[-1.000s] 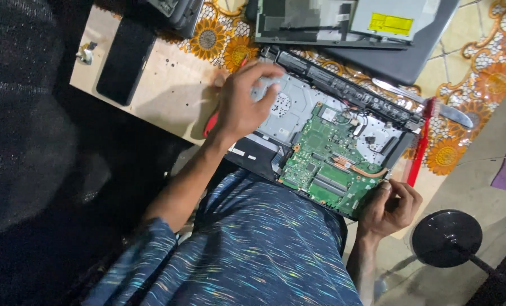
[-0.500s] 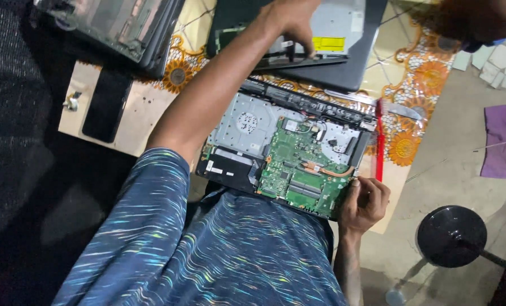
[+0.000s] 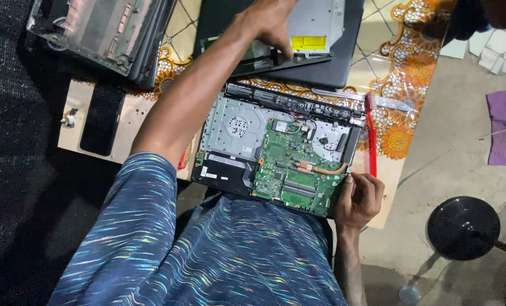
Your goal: The person is seen assembling a laptop, specifically working on the internal components like the motherboard and optical drive, using a screwdriver and a brush for cleaning.
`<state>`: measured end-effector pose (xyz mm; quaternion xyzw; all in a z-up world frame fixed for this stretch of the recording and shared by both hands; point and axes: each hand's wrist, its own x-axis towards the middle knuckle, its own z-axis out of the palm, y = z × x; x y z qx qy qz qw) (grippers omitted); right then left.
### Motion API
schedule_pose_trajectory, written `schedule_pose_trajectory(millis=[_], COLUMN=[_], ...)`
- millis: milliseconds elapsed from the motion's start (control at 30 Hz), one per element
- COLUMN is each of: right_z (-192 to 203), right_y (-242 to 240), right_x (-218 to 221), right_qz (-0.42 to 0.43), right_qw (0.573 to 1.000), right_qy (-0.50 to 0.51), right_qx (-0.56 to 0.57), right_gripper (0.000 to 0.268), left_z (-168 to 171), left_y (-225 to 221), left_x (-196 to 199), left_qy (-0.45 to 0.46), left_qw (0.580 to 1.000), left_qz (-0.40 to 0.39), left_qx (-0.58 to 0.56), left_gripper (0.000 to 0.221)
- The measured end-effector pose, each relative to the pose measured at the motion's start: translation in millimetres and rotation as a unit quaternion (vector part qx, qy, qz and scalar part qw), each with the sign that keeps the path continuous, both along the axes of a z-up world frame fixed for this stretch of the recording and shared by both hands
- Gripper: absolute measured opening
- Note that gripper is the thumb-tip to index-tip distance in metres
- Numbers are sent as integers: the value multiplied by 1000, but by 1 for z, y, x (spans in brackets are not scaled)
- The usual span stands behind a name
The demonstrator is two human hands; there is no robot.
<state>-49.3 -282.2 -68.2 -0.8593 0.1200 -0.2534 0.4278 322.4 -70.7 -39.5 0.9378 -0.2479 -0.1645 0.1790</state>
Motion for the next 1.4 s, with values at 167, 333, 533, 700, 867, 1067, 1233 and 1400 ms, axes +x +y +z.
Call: schedule_pose_trajectory(millis=[167, 333, 533, 700, 867, 1067, 1233, 1400], right_z=[-5, 0, 11, 19, 53, 80, 68, 61], right_y=[-1, 0, 0, -6, 36, 76, 77, 64], right_x=[0, 1, -1, 13, 48, 52, 47, 46], right_qz=[-5, 2, -2, 49, 169, 274, 259, 224], right_qw=[1000, 1000, 1000, 991, 975, 932, 934, 932], right_qy=[-7, -6, -11, -112, -130, -73, -72, -24], right_qx=[-5, -1, -21, -60, 66, 227, 234, 283], right_gripper=[7, 7, 12, 17, 28, 60, 48, 35], left_z=[17, 32, 48, 46, 13, 33, 15, -10], left_y=[15, 38, 73, 82, 70, 76, 81, 83], left_x=[-2, -31, -140, -235, -290, -303, -300, -324], left_qy=[123, -84, -124, 125, 357, 394, 442, 600], left_qw=[992, 991, 955, 865, 660, 607, 567, 276], left_qz=[21, -48, -48, -56, -75, -80, -101, 203], left_qx=[-1, -89, -264, -482, -657, -686, -688, -723], left_gripper=[31, 91, 143, 114, 110, 105, 91, 67])
